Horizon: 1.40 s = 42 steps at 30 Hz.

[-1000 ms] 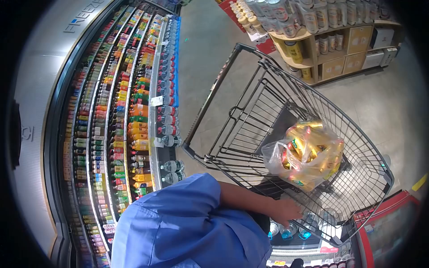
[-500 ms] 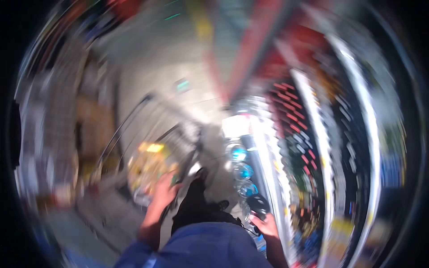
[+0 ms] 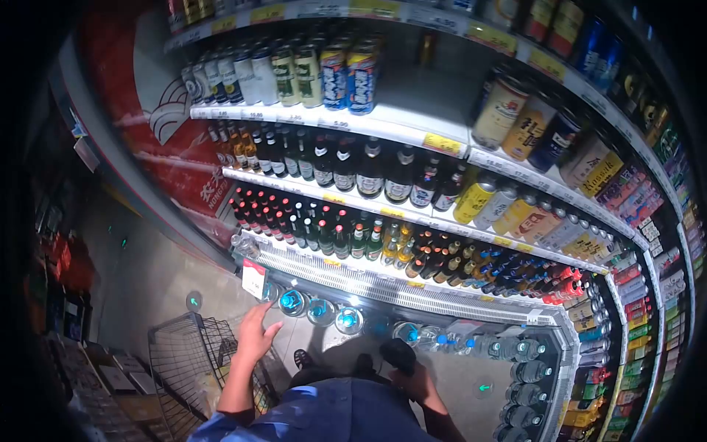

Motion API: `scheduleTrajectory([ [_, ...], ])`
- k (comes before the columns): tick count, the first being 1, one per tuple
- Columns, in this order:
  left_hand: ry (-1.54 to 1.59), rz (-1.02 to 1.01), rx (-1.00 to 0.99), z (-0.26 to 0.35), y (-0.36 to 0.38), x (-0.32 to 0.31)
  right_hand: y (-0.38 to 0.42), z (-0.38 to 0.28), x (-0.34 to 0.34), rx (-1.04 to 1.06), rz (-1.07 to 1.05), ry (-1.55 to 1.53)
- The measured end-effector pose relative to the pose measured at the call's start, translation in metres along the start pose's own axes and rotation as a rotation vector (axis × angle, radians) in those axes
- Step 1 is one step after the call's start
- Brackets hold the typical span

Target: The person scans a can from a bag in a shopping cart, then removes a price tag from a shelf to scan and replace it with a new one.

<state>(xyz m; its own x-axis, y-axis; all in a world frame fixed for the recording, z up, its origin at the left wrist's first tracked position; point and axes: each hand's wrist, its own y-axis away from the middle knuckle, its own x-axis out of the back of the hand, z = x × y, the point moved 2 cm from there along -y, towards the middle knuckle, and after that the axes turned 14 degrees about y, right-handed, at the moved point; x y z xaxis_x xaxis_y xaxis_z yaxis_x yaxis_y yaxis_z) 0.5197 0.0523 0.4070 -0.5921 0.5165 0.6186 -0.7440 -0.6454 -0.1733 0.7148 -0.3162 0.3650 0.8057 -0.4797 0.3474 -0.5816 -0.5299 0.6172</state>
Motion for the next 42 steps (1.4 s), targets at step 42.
scheduleTrajectory([
  [42,-0.06,0.078,-0.813,0.309,-0.667,-0.212,0.054,0.094,0.021,-0.5,0.57,-0.669],
])
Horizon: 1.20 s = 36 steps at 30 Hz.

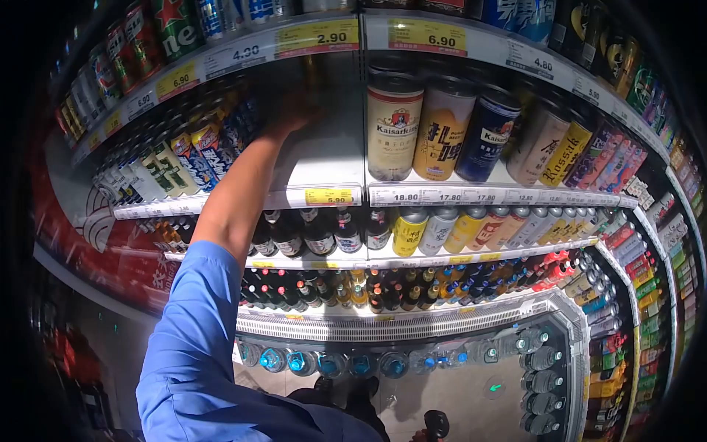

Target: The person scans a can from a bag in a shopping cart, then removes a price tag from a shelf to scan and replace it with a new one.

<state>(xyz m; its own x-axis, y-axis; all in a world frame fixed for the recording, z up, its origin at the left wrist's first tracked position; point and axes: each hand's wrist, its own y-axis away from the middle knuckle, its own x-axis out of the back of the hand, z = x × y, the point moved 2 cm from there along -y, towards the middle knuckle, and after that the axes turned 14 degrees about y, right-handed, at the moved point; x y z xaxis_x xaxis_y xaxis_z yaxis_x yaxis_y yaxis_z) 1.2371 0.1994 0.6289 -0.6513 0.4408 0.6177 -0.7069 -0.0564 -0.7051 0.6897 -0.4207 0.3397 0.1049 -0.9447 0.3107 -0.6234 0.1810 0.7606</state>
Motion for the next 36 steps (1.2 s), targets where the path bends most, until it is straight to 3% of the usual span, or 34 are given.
scheduleTrajectory([
  [5,-0.116,0.052,-0.057,-0.04,-0.025,-0.016,-0.014,-0.001,0.004,-0.023,0.029,-0.029],
  [19,-0.121,-0.015,-0.016,-0.05,-0.099,-0.029,0.01,-0.021,-0.043,-0.086,0.208,-0.088],
  [36,-0.107,-0.063,0.027,-0.062,-0.1,-0.012,0.027,-0.008,-0.055,-0.13,0.268,-0.099],
])
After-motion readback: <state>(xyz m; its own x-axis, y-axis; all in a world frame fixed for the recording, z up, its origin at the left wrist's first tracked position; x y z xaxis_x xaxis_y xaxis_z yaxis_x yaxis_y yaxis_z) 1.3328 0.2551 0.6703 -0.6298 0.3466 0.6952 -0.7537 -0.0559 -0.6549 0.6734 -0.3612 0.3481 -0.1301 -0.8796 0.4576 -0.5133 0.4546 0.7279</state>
